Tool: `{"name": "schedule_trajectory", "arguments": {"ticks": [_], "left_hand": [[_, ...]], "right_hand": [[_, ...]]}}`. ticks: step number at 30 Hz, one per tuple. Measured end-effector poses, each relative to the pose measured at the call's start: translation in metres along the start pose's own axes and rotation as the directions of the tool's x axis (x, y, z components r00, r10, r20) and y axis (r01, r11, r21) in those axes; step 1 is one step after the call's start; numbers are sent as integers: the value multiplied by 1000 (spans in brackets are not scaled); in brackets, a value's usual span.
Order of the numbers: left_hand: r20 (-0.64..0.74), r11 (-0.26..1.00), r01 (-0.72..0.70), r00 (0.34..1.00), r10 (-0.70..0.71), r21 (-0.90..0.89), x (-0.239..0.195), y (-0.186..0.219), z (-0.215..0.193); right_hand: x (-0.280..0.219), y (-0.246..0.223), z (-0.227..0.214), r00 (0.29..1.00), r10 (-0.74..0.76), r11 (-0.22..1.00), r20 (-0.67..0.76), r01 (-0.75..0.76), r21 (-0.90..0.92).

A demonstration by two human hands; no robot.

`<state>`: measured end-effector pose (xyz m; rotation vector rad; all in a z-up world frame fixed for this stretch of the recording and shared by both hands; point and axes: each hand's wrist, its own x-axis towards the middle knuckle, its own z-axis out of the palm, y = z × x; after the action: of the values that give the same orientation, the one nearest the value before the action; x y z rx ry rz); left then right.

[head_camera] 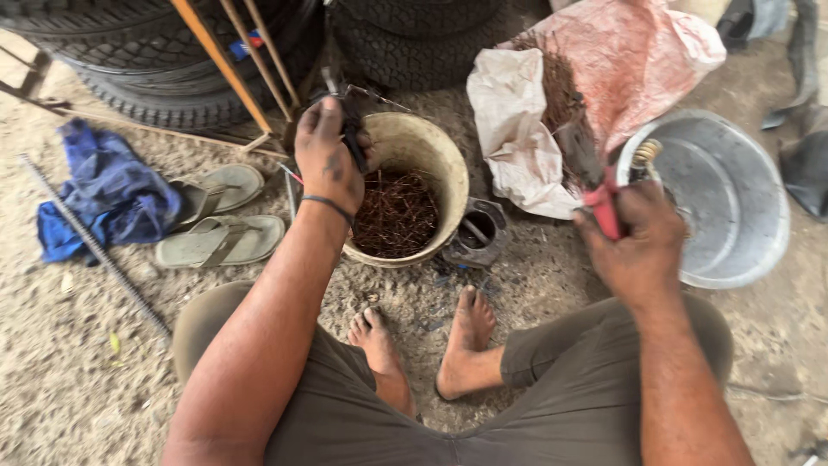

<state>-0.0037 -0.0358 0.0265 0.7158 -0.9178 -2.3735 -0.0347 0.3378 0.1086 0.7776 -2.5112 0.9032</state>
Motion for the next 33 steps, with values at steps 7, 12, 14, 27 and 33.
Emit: {"name": "schedule_trajectory", "arguments": {"ticks": [7,12,14,27,33], "left_hand": [[-17,935,51,998,-61,-350,10,44,-12],[169,969,72,985,-33,-235,-6,46,-1],[159,993,42,987,-25,-108,-15,46,7],[285,950,1,954,-96,313,-33,34,14],[306,965,85,938,-162,249,-35,29,15]], "right_hand": [[8,51,-20,801,589,754,-109,-495,432],[-9,36,6,946,323,928,27,-322,187],[-16,13,27,953,274,956,130,-285,75],[-13,-33,100,771,121,881,625,207,-426],[-17,-29,94,735,191,912,650,111,-394]]}}
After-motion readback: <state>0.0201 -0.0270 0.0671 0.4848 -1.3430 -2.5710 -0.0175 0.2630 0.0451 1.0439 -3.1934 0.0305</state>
